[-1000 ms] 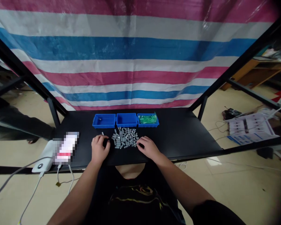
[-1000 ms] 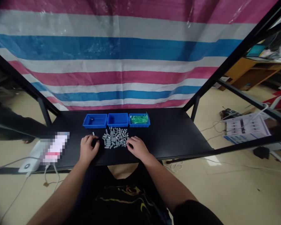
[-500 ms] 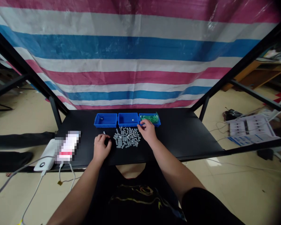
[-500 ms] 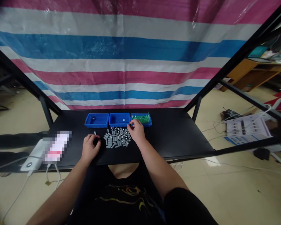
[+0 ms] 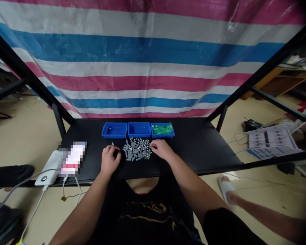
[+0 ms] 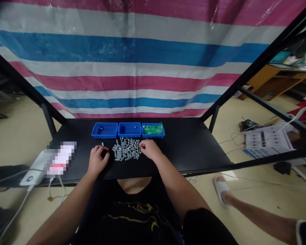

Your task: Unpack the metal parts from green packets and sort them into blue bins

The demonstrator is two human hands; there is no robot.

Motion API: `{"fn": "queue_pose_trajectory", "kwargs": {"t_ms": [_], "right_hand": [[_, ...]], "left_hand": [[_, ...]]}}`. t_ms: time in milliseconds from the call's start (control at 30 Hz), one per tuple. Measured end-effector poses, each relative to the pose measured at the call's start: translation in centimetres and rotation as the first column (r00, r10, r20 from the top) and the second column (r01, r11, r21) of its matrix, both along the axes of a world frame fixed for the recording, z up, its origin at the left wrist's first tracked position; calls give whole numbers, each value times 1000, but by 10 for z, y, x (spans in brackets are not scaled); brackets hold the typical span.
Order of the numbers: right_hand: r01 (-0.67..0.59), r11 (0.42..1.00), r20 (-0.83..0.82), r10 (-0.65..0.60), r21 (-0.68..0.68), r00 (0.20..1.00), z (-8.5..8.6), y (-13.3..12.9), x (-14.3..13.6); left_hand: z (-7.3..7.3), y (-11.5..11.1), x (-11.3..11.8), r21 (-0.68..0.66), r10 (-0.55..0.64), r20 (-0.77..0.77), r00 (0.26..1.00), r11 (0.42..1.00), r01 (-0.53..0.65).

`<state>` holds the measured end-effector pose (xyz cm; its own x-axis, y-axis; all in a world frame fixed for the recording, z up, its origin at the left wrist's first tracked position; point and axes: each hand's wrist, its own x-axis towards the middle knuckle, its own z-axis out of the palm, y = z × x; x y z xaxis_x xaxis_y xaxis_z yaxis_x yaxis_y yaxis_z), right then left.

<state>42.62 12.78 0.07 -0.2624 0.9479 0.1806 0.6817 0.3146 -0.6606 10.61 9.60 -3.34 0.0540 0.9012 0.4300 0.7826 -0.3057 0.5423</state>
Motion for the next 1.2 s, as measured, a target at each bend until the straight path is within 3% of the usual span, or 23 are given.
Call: {"fn": "queue_pose_trajectory", "kwargs": {"t_ms": [133, 233, 400, 533, 633, 767, 833, 900, 1000, 1100, 1200], "right_hand": [[159, 984, -198, -140, 86, 970, 25, 23, -8], [223, 973, -184, -208, 62, 961, 28, 20, -10], [41, 993, -31, -44, -106, 999, 9, -12, 3], [-91, 989, 27, 95, -114, 995, -4, -26, 9], [-132, 988, 59, 137, -78, 989, -6, -25, 9], [-172, 977, 41, 178, -129, 983, 2, -6, 6], [-122, 986, -58, 116, -116, 992, 9, 10, 1], [4, 998, -201, -16, -61, 979, 13, 25, -7], [176, 984, -318, -171, -14, 933, 8, 35, -16], [197, 980, -240, -181, 42, 954, -5, 23, -17], [137, 989, -115, -130, 54, 985, -14, 2, -9]], "left_hand": [[0, 0, -1, 2, 4, 4, 1000, 1000, -4], [0, 1, -1, -5, 12, 5, 1000, 1000, -11], [1, 0, 0, -26, 6, 2, 1000, 1000, -6], [3, 1, 1, -26, 6, 5, 1000, 1000, -5], [4, 1, 2, -36, 13, 9, 1000, 999, -12], [4, 0, 1, -42, 16, 8, 1000, 999, -16], [3, 0, 1, -39, 13, 5, 1000, 999, -13], [1, 0, 0, -37, 9, 0, 1000, 999, -9], [-2, 0, -1, -35, 4, -8, 1000, 999, -4], [-1, -1, 0, -26, 0, -9, 1000, 1000, 0], [1, -1, 0, -33, -7, -11, 1000, 999, 7]]}}
